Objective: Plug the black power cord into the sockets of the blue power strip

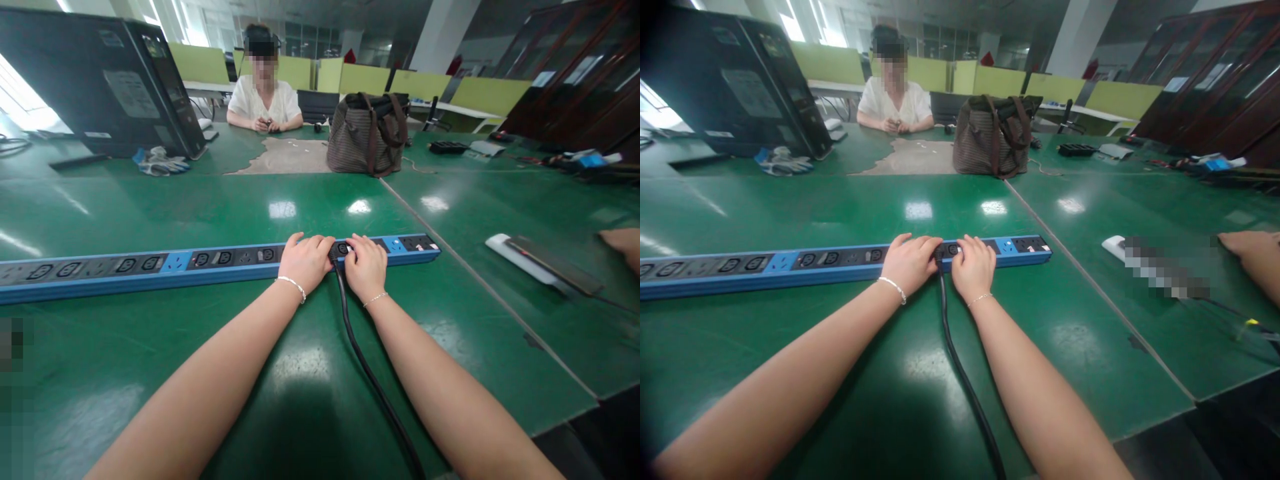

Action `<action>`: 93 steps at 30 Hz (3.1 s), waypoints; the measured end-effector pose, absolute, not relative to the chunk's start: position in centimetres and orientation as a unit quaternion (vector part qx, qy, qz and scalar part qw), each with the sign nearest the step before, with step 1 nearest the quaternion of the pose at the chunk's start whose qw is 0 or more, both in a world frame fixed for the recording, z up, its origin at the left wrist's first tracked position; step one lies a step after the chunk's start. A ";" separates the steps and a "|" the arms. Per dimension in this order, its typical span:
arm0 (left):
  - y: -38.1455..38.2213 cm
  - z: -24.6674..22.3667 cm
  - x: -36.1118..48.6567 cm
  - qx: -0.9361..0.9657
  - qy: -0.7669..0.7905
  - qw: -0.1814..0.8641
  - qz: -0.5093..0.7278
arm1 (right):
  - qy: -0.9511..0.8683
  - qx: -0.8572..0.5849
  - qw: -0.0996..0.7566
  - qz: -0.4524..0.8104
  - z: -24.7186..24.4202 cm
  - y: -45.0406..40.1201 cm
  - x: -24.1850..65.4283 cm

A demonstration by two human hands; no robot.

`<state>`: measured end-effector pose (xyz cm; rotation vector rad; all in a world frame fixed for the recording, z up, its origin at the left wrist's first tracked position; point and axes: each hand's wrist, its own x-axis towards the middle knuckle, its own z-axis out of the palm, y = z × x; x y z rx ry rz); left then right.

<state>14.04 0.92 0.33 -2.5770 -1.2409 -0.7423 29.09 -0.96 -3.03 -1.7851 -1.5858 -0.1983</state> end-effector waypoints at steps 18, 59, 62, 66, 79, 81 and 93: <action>1.1 -0.1 14.4 -0.845 -0.480 0.046 -0.231 | -0.619 -0.696 0.360 -0.060 -2.7 -1.1 29.0; 0.8 -0.2 14.9 -0.789 -0.460 -0.113 -0.391 | -0.610 -0.695 0.377 -0.054 -2.7 -1.0 28.8; 0.8 0.8 13.7 -0.800 -0.426 -0.098 -0.411 | -0.609 -0.695 0.378 -0.056 -2.7 -1.0 28.8; 0.7 3.3 10.0 -0.768 -0.460 -0.051 -0.442 | -0.610 -0.694 0.377 -0.062 -2.8 -0.9 28.8; -0.2 4.8 -2.5 -0.642 -0.660 -0.076 -0.382 | -0.607 -0.687 0.395 -0.062 -2.9 -0.8 29.1; -0.4 4.3 -2.1 -0.642 -0.666 -0.090 -0.370 | -0.607 -0.686 0.395 -0.065 -2.9 -0.8 29.1; 0.3 2.3 -0.9 -0.677 -0.666 -0.102 -0.296 | -0.607 -0.687 0.394 -0.058 -2.9 -0.8 29.1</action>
